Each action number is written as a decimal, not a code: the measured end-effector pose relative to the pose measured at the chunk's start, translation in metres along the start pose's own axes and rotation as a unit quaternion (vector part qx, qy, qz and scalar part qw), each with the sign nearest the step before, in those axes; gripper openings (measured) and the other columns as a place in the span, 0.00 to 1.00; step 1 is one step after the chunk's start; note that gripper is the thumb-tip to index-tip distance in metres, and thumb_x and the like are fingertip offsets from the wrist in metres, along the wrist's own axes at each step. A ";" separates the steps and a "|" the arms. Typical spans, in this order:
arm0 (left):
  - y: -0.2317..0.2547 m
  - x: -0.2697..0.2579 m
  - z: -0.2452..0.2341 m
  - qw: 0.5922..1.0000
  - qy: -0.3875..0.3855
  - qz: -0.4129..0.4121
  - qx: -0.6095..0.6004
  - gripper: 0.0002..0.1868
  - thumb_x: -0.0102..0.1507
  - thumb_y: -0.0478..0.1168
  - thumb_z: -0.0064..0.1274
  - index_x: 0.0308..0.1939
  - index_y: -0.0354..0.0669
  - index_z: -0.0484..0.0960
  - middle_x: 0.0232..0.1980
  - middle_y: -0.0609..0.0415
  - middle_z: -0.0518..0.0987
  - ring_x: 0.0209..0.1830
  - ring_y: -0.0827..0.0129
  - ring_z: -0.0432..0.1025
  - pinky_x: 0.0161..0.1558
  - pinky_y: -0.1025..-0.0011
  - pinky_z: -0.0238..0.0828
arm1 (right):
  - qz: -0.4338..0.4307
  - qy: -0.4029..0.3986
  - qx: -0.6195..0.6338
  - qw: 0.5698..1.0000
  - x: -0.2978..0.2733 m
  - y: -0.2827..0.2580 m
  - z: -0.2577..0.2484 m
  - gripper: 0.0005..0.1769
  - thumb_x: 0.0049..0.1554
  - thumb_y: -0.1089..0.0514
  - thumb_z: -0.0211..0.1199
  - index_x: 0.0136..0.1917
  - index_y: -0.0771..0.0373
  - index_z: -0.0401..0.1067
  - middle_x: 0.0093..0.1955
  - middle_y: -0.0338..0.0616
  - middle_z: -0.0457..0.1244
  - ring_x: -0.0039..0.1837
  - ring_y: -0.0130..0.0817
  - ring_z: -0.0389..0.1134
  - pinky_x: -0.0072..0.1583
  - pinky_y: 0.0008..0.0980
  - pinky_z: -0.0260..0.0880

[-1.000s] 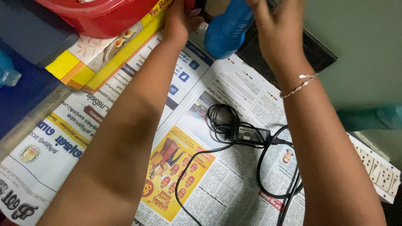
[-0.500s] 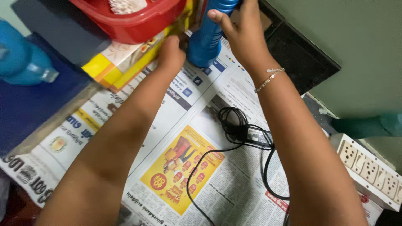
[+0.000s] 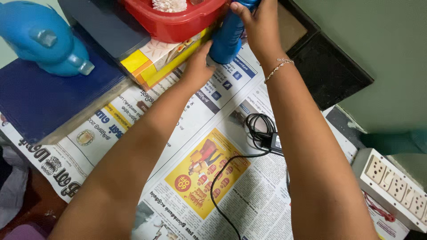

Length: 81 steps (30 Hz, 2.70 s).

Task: The person wipes a table surface covered with newspaper using a dark cloth, then picks up a power strip and wipes it. The person then picks up a power adapter cable, places it on the table, and plugs it into the power strip.

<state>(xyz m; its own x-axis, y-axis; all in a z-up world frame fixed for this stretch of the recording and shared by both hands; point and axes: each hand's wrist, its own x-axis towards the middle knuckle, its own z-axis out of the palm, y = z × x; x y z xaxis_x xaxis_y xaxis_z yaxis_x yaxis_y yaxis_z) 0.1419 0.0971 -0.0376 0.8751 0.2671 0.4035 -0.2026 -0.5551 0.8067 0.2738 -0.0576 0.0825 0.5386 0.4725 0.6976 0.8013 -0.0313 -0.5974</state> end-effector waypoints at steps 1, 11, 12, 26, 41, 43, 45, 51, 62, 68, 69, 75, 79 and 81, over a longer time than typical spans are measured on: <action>0.001 0.001 0.000 1.000 0.002 -0.004 0.003 0.42 0.55 0.26 0.62 0.72 0.31 0.63 0.72 0.34 0.68 0.73 0.46 0.63 0.71 0.62 0.58 | 0.013 0.002 -0.007 1.000 0.000 0.000 0.000 0.26 0.67 0.59 0.75 0.66 0.65 0.60 0.63 0.50 0.63 0.65 0.41 0.68 0.67 0.41 0.71; -0.002 0.006 0.005 0.998 -0.012 -0.057 -0.015 0.40 0.56 0.27 0.60 0.72 0.34 0.65 0.73 0.38 0.69 0.73 0.51 0.65 0.70 0.64 0.61 | 0.129 -0.016 -0.005 0.991 0.004 -0.025 -0.003 0.23 0.67 0.53 0.71 0.60 0.64 0.59 0.41 0.42 0.66 0.36 0.29 0.72 0.34 0.29 0.74; -0.004 0.005 0.006 0.998 -0.013 -0.062 -0.014 0.40 0.55 0.27 0.60 0.72 0.34 0.65 0.73 0.37 0.68 0.72 0.50 0.64 0.69 0.64 0.62 | 0.096 -0.018 -0.011 0.995 0.003 -0.024 -0.003 0.23 0.68 0.53 0.72 0.60 0.64 0.60 0.41 0.42 0.66 0.35 0.28 0.72 0.32 0.27 0.73; 0.076 -0.002 -0.001 0.997 0.066 -0.019 0.020 0.19 0.62 0.30 0.55 0.57 0.44 0.73 0.47 0.49 0.80 0.43 0.60 0.79 0.45 0.62 0.75 | 0.017 0.001 -0.120 0.993 -0.034 -0.050 -0.059 0.44 0.62 0.62 0.78 0.76 0.63 0.48 0.70 0.54 0.60 0.71 0.47 0.64 0.69 0.41 0.70; 0.300 -0.027 0.150 0.955 -0.215 0.199 0.043 0.26 0.63 0.36 0.57 0.65 0.50 0.71 0.46 0.50 0.80 0.45 0.53 0.77 0.44 0.57 0.74 | 0.199 -0.012 -0.518 0.832 -0.183 -0.138 -0.342 0.16 0.55 0.55 0.74 0.56 0.55 0.75 0.62 0.45 0.66 0.63 0.51 0.68 0.56 0.49 0.69; 0.321 -0.038 0.171 0.934 -0.256 0.241 0.069 0.29 0.61 0.36 0.58 0.67 0.53 0.71 0.51 0.50 0.79 0.50 0.52 0.75 0.47 0.57 0.73 | 0.227 -0.003 -0.550 0.804 -0.212 -0.126 -0.372 0.23 0.51 0.54 0.76 0.59 0.56 0.73 0.63 0.47 0.64 0.64 0.56 0.67 0.55 0.53 0.68; 0.337 -0.049 0.189 0.908 -0.298 0.278 0.099 0.31 0.59 0.36 0.59 0.68 0.58 0.72 0.55 0.50 0.77 0.54 0.52 0.73 0.48 0.57 0.73 | 0.267 0.018 -0.538 0.799 -0.244 -0.111 -0.392 0.34 0.46 0.53 0.79 0.64 0.58 0.70 0.66 0.52 0.62 0.64 0.63 0.65 0.54 0.59 0.67; 0.334 -0.059 0.187 0.886 -0.350 0.266 0.151 0.31 0.58 0.37 0.60 0.66 0.54 0.73 0.59 0.49 0.76 0.56 0.50 0.72 0.51 0.54 0.71 | 0.345 -0.007 -0.428 0.835 -0.291 -0.069 -0.413 0.38 0.47 0.58 0.79 0.69 0.56 0.68 0.70 0.60 0.59 0.65 0.61 0.66 0.63 0.51 0.70; 0.174 -0.039 0.057 0.949 -0.233 0.092 0.190 0.23 0.60 0.41 0.62 0.60 0.48 0.78 0.60 0.45 0.77 0.60 0.49 0.73 0.60 0.56 0.71 | 0.190 -0.118 -0.530 0.818 -0.156 -0.145 -0.341 0.34 0.45 0.62 0.79 0.64 0.63 0.72 0.63 0.63 0.63 0.58 0.67 0.67 0.54 0.54 0.71; 0.129 -0.049 0.009 0.992 -0.054 0.058 0.103 0.50 0.50 0.47 0.75 0.68 0.31 0.63 0.63 0.30 0.68 0.62 0.39 0.65 0.60 0.52 0.65 | 0.052 -0.184 -0.360 0.913 -0.079 -0.180 -0.214 0.29 0.47 0.65 0.77 0.61 0.66 0.72 0.65 0.60 0.64 0.60 0.65 0.66 0.56 0.53 0.68; 0.125 -0.051 0.002 0.994 -0.022 0.061 0.090 0.56 0.47 0.48 0.78 0.69 0.28 0.60 0.64 0.27 0.65 0.63 0.36 0.63 0.60 0.52 0.63 | 0.021 -0.193 -0.319 0.928 -0.070 -0.179 -0.188 0.28 0.46 0.65 0.78 0.60 0.66 0.72 0.62 0.60 0.64 0.60 0.63 0.66 0.58 0.52 0.68; 0.085 -0.052 -0.037 0.994 0.078 0.060 0.043 0.37 0.57 0.37 0.69 0.66 0.31 0.69 0.59 0.34 0.78 0.61 0.42 0.72 0.62 0.55 0.68 | -0.075 -0.240 -0.153 0.956 -0.028 -0.154 -0.047 0.29 0.44 0.66 0.79 0.57 0.65 0.71 0.59 0.55 0.65 0.64 0.57 0.66 0.63 0.46 0.68; 0.054 -0.051 -0.052 0.992 0.079 -0.042 0.085 0.13 0.60 0.32 0.60 0.48 0.35 0.82 0.47 0.38 0.84 0.50 0.45 0.78 0.52 0.57 0.73 | -0.125 -0.202 -0.131 0.962 -0.026 -0.141 -0.005 0.37 0.43 0.67 0.79 0.63 0.66 0.66 0.63 0.57 0.63 0.66 0.60 0.64 0.64 0.47 0.67; 0.043 -0.053 -0.049 0.983 0.113 -0.055 0.131 0.11 0.60 0.34 0.65 0.40 0.31 0.79 0.42 0.34 0.81 0.45 0.41 0.76 0.47 0.55 0.72 | -0.143 -0.177 -0.112 0.967 -0.029 -0.139 -0.001 0.39 0.46 0.67 0.79 0.67 0.64 0.64 0.66 0.56 0.61 0.68 0.58 0.64 0.67 0.45 0.67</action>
<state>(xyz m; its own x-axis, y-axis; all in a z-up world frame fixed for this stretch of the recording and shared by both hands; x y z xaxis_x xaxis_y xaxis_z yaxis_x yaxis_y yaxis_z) 0.0655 0.0978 -0.0026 0.7599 0.4882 0.4292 0.0343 -0.6895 0.7235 0.1469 -0.0675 0.1458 0.1947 0.7603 0.6197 0.9621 -0.0250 -0.2716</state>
